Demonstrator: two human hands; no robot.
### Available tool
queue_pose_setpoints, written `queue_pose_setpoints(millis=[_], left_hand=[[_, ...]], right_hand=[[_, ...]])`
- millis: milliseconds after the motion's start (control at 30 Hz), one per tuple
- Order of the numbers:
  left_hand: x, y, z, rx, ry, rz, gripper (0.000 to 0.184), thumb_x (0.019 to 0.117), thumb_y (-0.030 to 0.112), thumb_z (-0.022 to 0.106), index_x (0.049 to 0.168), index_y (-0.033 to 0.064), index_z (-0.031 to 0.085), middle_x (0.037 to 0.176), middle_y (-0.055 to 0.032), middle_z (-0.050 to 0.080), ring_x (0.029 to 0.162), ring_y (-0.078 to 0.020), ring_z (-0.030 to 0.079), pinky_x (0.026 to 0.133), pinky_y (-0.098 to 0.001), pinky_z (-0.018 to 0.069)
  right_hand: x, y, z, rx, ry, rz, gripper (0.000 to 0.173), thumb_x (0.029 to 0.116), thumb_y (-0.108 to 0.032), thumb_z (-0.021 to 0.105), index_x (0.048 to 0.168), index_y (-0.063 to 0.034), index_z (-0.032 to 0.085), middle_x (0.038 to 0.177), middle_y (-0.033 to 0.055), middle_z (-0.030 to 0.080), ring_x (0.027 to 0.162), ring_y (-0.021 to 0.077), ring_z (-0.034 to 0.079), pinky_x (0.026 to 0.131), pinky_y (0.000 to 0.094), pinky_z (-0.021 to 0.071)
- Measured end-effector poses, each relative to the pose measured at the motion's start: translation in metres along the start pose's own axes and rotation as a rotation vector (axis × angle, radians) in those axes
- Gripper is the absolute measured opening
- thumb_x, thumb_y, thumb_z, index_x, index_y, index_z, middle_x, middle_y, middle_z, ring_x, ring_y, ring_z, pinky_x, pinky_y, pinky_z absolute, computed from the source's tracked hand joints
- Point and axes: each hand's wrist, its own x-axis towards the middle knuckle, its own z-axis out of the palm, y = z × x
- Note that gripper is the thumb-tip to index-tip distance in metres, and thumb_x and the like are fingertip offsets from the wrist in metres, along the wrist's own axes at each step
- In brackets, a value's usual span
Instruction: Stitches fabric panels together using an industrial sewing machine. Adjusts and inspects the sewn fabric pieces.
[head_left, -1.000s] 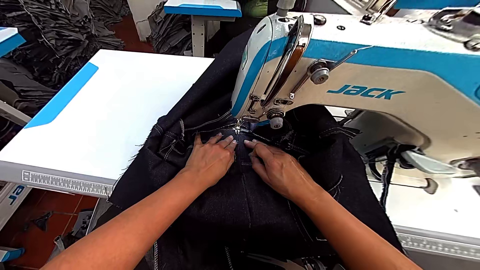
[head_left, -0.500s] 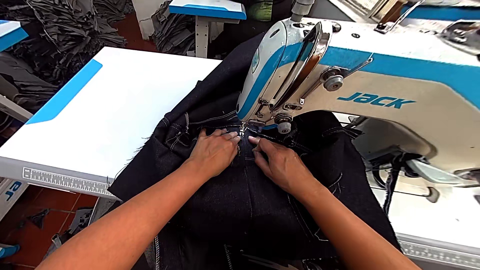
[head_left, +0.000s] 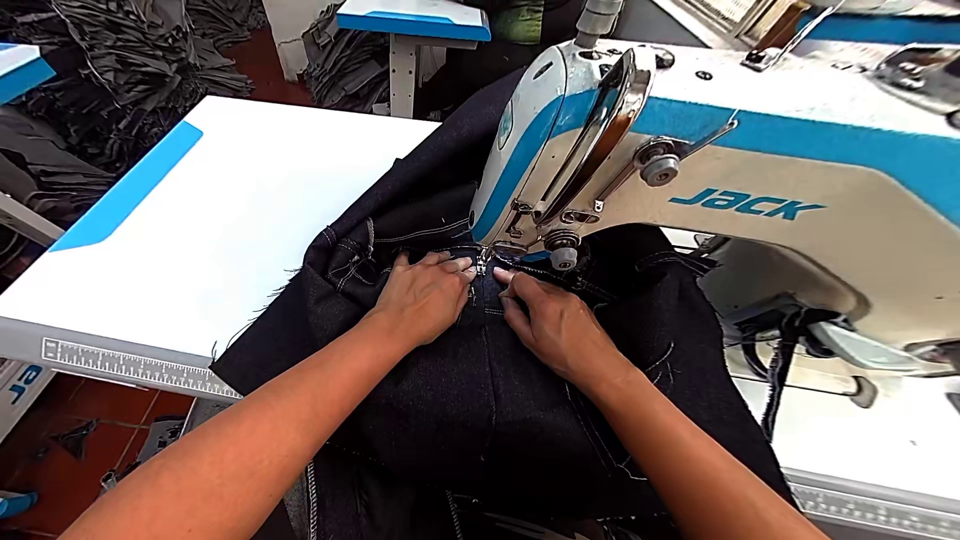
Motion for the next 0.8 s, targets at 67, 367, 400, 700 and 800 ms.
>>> queue_pose_setpoints(millis=[67, 367, 400, 700, 800], left_hand=[[0.001, -0.001, 0.0, -0.005, 0.002, -0.001, 0.042, 0.112, 0.027, 0.036, 0.143, 0.019, 0.063, 0.155, 0.0045, 0.053, 0.149, -0.0231, 0.043, 0.114, -0.0626, 0.0339], [0.004, -0.005, 0.0, -0.006, 0.014, 0.016, 0.042, 0.112, 0.028, 0.036, 0.143, 0.02, 0.063, 0.155, 0.0044, 0.054, 0.148, -0.0231, 0.044, 0.113, -0.0605, 0.036], [0.004, -0.005, 0.0, -0.007, 0.01, 0.018, 0.042, 0.1121, 0.028, 0.036, 0.143, 0.0203, 0.063, 0.155, 0.0048, 0.054, 0.148, -0.0227, 0.044, 0.113, -0.0597, 0.0359], [0.011, -0.01, 0.002, -0.02, 0.023, 0.028, 0.042, 0.1117, 0.028, 0.037, 0.143, 0.0205, 0.063, 0.154, 0.0044, 0.054, 0.148, -0.0229, 0.044, 0.114, -0.0585, 0.0357], [0.02, -0.014, 0.0, -0.018, 0.014, 0.02, 0.042, 0.1115, 0.029, 0.037, 0.144, 0.0211, 0.062, 0.155, 0.0038, 0.054, 0.148, -0.023, 0.044, 0.113, -0.0586, 0.0359]], right_hand=[[0.0, 0.0, 0.001, 0.004, 0.002, 0.001, 0.024, 0.1003, -0.012, 0.052, 0.107, 0.0029, 0.069, 0.119, 0.0176, 0.073, 0.101, 0.0335, 0.074, 0.087, 0.0478, 0.0587], [0.002, 0.001, 0.002, 0.011, -0.003, 0.019, 0.025, 0.1015, -0.012, 0.052, 0.11, 0.0025, 0.069, 0.12, 0.0173, 0.073, 0.103, 0.033, 0.073, 0.09, 0.0482, 0.0577], [0.002, 0.001, 0.002, 0.01, -0.003, 0.02, 0.024, 0.1018, -0.013, 0.051, 0.109, 0.0024, 0.069, 0.119, 0.0172, 0.073, 0.103, 0.0328, 0.073, 0.09, 0.0482, 0.0577], [0.007, 0.005, 0.004, 0.026, -0.002, 0.031, 0.025, 0.1026, -0.012, 0.051, 0.11, 0.0035, 0.069, 0.12, 0.0184, 0.072, 0.103, 0.0347, 0.073, 0.089, 0.0499, 0.0575], [0.016, 0.012, 0.007, 0.031, -0.012, 0.055, 0.031, 0.1041, -0.015, 0.048, 0.114, 0.0048, 0.069, 0.129, 0.0178, 0.07, 0.108, 0.0365, 0.072, 0.091, 0.052, 0.0564]])
